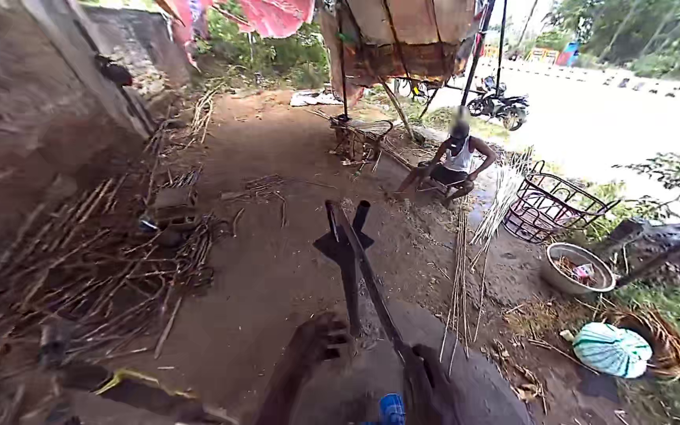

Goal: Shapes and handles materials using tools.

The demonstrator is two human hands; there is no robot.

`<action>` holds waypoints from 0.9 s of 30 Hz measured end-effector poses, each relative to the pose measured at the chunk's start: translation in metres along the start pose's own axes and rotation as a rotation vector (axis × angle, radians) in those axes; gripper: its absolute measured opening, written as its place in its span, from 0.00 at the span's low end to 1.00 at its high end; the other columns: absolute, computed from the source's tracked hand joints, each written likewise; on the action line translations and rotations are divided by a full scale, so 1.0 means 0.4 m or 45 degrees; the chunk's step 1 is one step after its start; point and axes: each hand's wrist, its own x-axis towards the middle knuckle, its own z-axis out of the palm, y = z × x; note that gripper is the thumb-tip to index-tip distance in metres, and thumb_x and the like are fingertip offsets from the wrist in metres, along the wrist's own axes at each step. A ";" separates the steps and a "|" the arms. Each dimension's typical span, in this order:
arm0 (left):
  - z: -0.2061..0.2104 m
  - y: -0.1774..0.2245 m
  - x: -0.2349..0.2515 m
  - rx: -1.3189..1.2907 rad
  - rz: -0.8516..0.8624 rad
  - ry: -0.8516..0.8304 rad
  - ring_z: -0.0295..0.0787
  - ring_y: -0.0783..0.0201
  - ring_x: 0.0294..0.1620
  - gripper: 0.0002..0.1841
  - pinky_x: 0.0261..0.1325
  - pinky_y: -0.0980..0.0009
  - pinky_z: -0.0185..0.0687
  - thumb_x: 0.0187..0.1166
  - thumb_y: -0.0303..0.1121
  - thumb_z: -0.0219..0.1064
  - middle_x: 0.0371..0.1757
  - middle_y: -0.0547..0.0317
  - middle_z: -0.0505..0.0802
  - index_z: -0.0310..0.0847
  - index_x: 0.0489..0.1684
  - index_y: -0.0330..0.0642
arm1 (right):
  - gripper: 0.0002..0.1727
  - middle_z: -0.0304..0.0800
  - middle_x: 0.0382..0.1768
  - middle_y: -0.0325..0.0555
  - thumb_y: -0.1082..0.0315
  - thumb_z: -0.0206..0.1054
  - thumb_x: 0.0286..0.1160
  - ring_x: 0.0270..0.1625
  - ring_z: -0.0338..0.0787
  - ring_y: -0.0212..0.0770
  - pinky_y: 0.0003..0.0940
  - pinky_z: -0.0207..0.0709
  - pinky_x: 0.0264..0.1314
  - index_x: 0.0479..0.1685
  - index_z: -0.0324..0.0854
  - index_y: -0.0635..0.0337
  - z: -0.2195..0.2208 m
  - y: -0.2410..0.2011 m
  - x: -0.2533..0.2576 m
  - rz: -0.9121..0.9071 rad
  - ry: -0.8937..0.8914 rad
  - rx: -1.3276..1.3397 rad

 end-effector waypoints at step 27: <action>0.727 0.274 0.565 1.860 0.873 -0.216 0.92 0.51 0.30 0.12 0.26 0.50 0.82 0.77 0.42 0.66 0.27 0.55 0.91 0.87 0.29 0.46 | 0.25 0.76 0.15 0.31 0.52 0.52 0.88 0.17 0.76 0.28 0.33 0.74 0.23 0.19 0.76 0.52 -0.010 0.633 0.690 0.440 0.435 0.696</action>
